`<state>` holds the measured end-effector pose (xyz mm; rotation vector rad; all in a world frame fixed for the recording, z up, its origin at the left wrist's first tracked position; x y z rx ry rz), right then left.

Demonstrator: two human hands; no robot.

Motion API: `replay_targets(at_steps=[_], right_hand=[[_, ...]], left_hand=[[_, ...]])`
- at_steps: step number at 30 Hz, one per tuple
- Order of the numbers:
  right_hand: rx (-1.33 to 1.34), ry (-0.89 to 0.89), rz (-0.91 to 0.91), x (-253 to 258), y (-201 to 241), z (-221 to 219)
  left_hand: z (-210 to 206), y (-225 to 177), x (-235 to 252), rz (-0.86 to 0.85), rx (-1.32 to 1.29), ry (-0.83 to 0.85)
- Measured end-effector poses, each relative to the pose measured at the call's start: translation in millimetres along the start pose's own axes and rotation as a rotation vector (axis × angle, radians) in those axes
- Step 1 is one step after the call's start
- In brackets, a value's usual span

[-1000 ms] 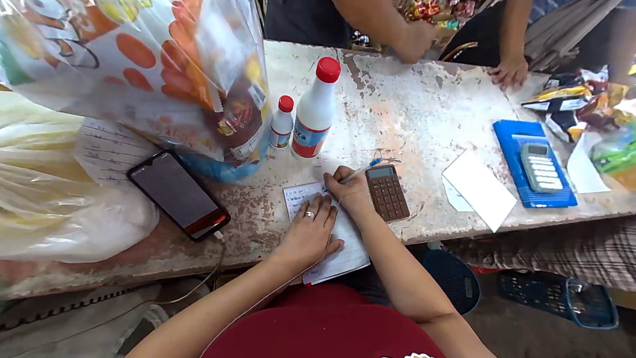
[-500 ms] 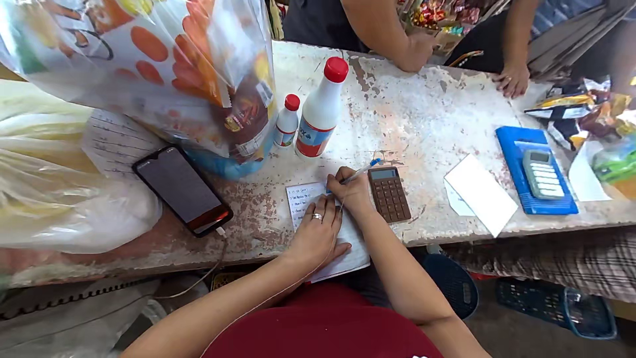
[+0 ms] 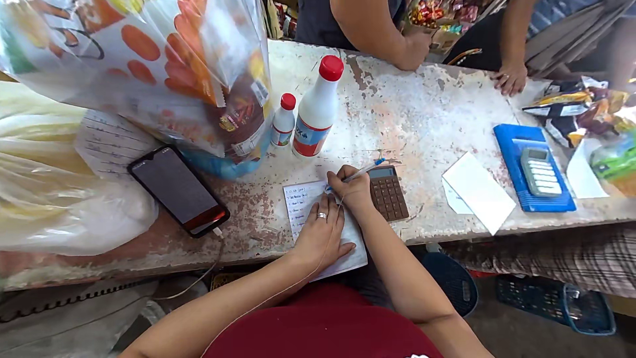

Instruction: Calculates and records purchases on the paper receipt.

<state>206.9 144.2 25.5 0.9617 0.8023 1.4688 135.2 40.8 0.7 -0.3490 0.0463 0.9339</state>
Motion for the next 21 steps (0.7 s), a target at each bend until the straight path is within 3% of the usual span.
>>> replay_targets(at_steps=[21], right_hand=[[-0.056,0.021,-0.014,1.4,-1.0,-2.2]], left_hand=[[-0.5,-0.3,-0.7,-0.015,0.012,-0.009]])
Point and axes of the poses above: each hand's wrist, its own x-axis towards the middle knuckle, its own z-axis out of the back of the hand, y = z × x, the point moved 9 cm from there along x, towards the middle knuckle, and after that the axes turned 1 degree about -z, right-handed, at the moved point
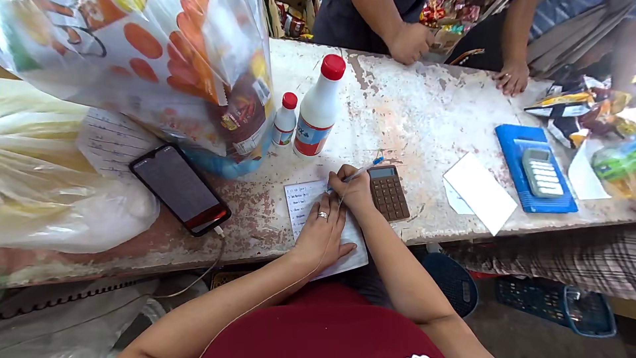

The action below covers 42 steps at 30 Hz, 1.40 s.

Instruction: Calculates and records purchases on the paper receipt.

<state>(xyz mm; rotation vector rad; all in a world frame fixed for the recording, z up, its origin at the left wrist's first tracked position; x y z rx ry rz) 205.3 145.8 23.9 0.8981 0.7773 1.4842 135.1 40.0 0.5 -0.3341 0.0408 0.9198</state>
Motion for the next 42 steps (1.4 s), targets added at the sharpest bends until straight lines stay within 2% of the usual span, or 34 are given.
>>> replay_targets(at_steps=[12,32,34,39,42], right_hand=[[0.031,-0.016,0.033,1,-1,1],[-0.011,-0.035,0.059,0,0,1],[-0.008,-0.028,0.040,0,-1,3],[0.120,-0.164,-0.031,1,-14,20],[0.092,-0.120,-0.016,2,-17,21]], left_hand=[[-1,0,1,-0.002,-0.013,0.051],[-2,1,1,-0.005,-0.015,0.018],[-2,1,1,0.000,-0.014,0.032],[-2,2,1,-0.008,-0.076,0.013],[-2,2,2,-0.010,-0.083,0.012]])
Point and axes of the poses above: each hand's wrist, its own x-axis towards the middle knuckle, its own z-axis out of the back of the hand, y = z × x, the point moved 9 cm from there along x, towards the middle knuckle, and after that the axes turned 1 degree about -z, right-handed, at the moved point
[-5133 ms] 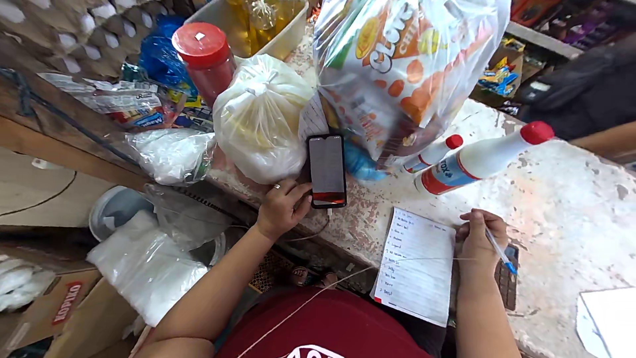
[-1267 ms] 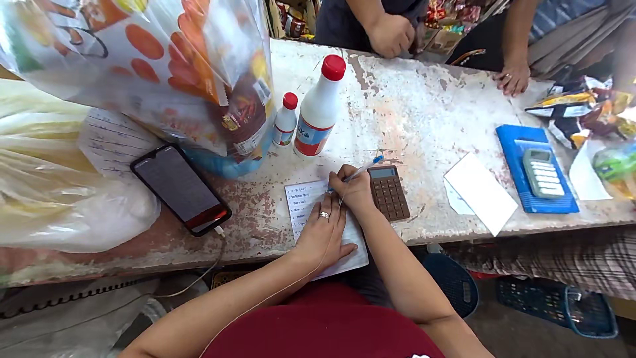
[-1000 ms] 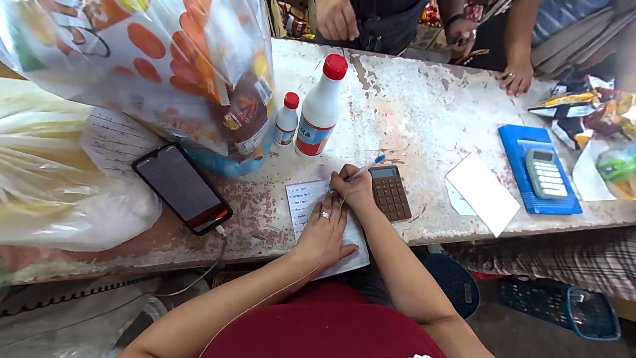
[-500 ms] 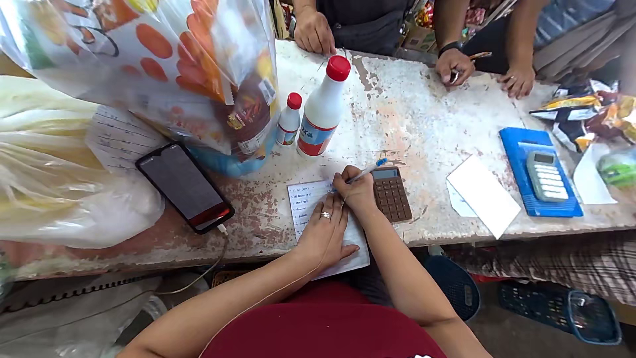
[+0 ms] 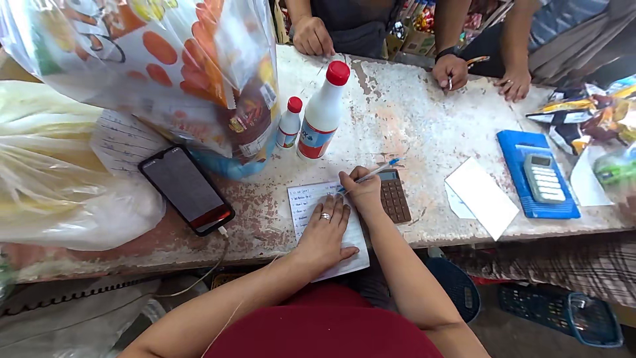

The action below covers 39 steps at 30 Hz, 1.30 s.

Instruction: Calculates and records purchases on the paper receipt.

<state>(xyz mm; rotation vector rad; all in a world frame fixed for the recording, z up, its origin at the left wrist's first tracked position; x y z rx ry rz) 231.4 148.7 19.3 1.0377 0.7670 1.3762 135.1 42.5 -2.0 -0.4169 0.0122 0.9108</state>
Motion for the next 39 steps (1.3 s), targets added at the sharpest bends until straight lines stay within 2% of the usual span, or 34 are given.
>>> replay_targets(at_steps=[3,31,39], right_hand=[[0.021,0.003,0.042,-1.4,-1.5,-1.3],[-0.042,0.046,0.019,-3.4,1.5,-6.1],[-0.137,0.047,-0.003,-3.5,3.0,-4.2]], left_hand=[[0.0,-1.2,0.6,-0.008,0.013,0.001],[-1.5,-1.3,1.0,-0.026,0.002,0.013],[-1.7,-0.7,1.6,-0.026,-0.028,0.018]])
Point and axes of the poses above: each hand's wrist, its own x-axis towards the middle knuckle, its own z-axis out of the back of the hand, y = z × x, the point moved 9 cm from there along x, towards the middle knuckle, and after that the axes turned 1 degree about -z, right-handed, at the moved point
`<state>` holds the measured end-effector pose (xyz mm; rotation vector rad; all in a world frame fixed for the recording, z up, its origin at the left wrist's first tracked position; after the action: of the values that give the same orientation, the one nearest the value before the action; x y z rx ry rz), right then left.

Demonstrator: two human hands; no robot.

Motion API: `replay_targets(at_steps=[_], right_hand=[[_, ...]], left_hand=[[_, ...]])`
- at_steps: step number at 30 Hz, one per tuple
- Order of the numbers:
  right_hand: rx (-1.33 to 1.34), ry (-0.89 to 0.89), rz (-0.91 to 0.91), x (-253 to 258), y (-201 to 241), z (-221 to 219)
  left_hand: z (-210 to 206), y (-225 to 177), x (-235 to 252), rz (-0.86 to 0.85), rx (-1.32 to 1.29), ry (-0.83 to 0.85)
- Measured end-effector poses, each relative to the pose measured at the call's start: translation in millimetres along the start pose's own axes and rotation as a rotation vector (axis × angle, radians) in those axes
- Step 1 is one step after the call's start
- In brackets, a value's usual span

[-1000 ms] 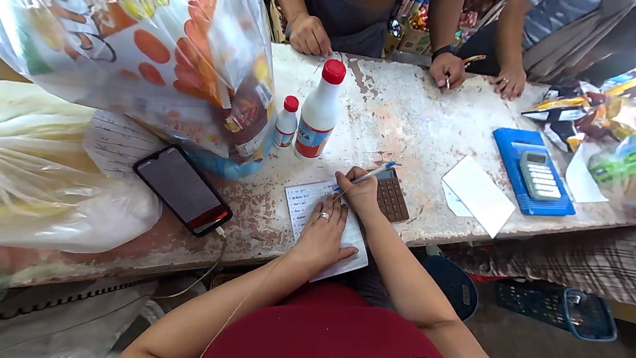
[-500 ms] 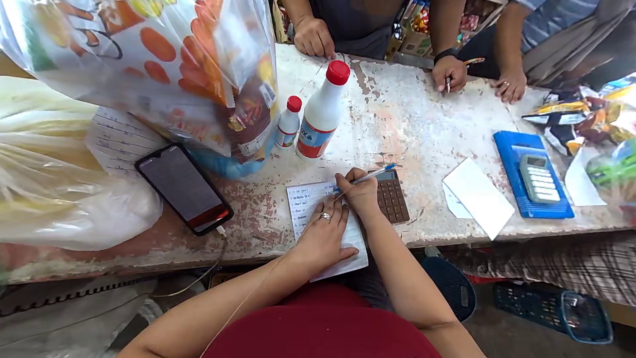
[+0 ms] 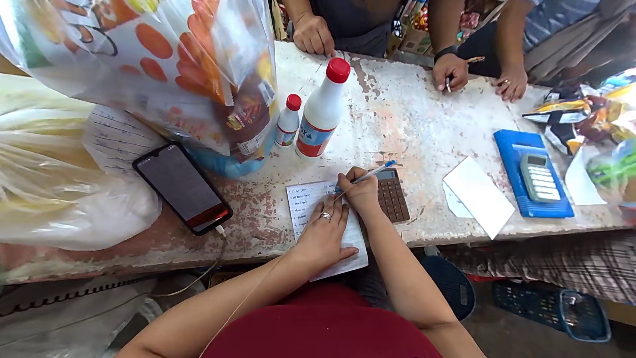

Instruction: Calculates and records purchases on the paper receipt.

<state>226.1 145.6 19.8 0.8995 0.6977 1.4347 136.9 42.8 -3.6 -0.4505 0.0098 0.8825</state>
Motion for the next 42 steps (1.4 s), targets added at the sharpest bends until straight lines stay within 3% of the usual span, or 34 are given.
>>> replay_targets(at_steps=[22,42], right_hand=[[0.063,-0.024,0.031,-1.2,-0.4,0.4],[0.029,-0.045,0.003,0.2,0.0,3.4]], left_hand=[[-1.4,-0.3,0.1,0.008,0.018,0.041],[1.2,0.6,-0.7,0.001,-0.032,-0.020]])
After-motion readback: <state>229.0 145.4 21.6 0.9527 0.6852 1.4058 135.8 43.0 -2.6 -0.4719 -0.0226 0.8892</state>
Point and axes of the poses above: each hand's wrist, its own x-axis towards the middle knuckle, its own z-axis out of the back of the hand, y = z × x, the point moved 9 cm from there along x, towards the middle knuckle, and after that the axes turned 1 degree about -z, right-handed, at the moved point
